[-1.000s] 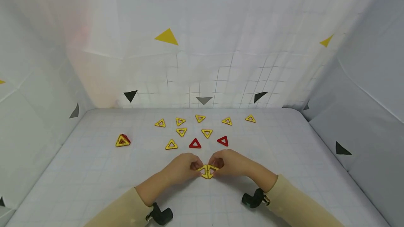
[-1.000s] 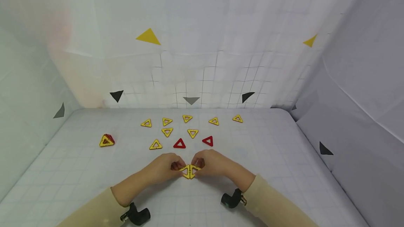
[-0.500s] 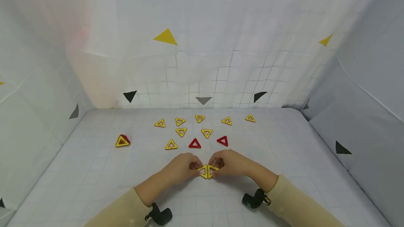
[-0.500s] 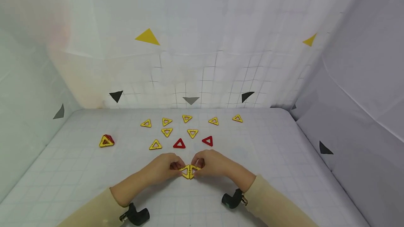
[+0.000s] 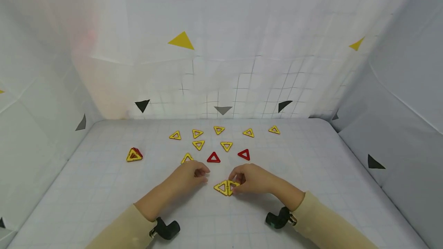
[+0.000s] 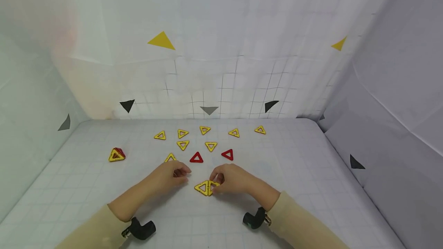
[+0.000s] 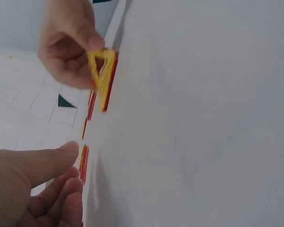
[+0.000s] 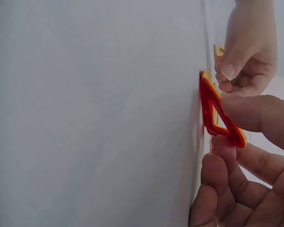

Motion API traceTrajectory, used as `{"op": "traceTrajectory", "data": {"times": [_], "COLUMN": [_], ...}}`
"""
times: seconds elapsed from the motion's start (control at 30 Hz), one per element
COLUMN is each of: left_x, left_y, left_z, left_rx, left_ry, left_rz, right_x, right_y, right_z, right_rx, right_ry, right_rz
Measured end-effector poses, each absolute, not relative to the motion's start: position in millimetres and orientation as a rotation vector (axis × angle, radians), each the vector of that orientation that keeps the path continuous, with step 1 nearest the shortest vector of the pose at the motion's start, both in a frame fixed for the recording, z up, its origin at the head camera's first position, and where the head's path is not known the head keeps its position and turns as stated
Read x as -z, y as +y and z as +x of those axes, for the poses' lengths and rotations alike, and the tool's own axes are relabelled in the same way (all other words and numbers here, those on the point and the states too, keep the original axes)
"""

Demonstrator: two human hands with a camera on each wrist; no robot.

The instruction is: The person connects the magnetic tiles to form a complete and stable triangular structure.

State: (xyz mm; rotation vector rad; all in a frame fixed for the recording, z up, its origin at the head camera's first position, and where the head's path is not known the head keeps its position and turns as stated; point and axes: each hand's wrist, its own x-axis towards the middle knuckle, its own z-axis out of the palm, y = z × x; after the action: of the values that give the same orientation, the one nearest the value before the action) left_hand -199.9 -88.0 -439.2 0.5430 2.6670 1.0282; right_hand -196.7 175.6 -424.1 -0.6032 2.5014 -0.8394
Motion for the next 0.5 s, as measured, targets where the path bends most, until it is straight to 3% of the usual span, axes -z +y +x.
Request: {"op": "traceTrajectory", "data": {"times": [0.5], "left_x": [444.0], "left_y": [-128.7], "left_z": [-235.1], "left_rx": [-1.159], "left_ry": [2.741], "left_rz": [0.318], "right_x": [426.0], "right_y": [176.6], "right_z": [-197.0], "right_rx": [0.83], "right_ry": [2.511], "right_rz": [-0.596]}}
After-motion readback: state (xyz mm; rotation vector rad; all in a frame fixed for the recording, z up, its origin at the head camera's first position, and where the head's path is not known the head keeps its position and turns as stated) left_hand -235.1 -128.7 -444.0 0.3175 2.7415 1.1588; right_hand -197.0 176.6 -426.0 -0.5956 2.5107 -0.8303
